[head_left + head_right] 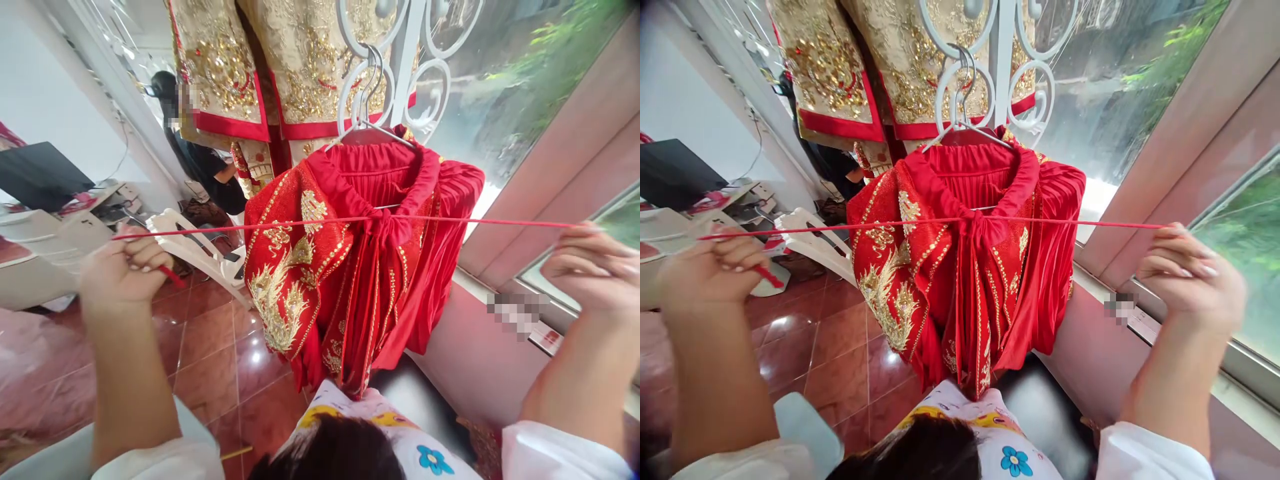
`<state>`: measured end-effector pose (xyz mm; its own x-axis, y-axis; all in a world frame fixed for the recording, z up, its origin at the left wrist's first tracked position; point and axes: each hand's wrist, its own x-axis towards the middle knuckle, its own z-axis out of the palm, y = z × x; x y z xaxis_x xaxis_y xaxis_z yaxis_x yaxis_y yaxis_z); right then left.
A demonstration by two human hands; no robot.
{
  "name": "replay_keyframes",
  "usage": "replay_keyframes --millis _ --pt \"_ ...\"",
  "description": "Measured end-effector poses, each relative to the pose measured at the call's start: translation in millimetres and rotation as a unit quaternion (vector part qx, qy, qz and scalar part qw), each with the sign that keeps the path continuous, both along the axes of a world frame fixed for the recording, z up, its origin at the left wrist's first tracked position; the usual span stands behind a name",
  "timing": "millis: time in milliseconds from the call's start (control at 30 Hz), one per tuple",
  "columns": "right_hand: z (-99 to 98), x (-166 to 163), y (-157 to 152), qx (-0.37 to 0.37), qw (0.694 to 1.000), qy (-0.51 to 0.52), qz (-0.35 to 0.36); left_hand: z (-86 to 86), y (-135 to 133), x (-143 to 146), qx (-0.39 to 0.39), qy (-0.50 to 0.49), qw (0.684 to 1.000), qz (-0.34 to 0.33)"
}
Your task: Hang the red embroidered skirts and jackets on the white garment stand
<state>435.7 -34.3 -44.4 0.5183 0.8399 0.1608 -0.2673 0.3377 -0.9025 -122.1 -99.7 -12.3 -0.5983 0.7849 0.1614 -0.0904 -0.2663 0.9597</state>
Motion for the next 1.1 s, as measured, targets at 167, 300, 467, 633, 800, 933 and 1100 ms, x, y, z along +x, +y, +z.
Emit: replay_keyframes --millis 167,300,467,633,800,933,1100 --pt "-5.6 -40.8 21.5 0.064 0.990 0.110 0.062 -34.7 32.0 -10.9 -0.113 0.173 0.978 -0.023" --pt "-14.8 -70.3 12.0 -0.028 0.958 -0.239 0.154 -40.0 28.9 -2.8 -0.227 0.370 0.898 -0.069" --pt "3.4 -88.5 31.6 0.188 0.737 -0.634 -0.141 -6.8 18.1 44.7 -0.193 0.688 0.677 -0.178" --pt "30.7 -101.6 76.8 0.369 0.496 -0.786 0.025 33.0 33.7 114.5 -0.091 0.777 0.614 0.104" --pt "29.2 -114.7 86.8 0.374 0.388 -0.842 -0.002 40.2 77.3 153.6 0.098 0.835 0.539 0.060" --pt "25.8 -110.4 90.5 0.371 0.362 -0.855 -0.020 34.0 107.4 155.2 0.192 0.865 0.463 -0.027" --pt "63.6 -98.5 87.8 0.409 0.497 -0.765 0.029 58.8 115.0 138.2 0.247 0.785 0.557 -0.115"
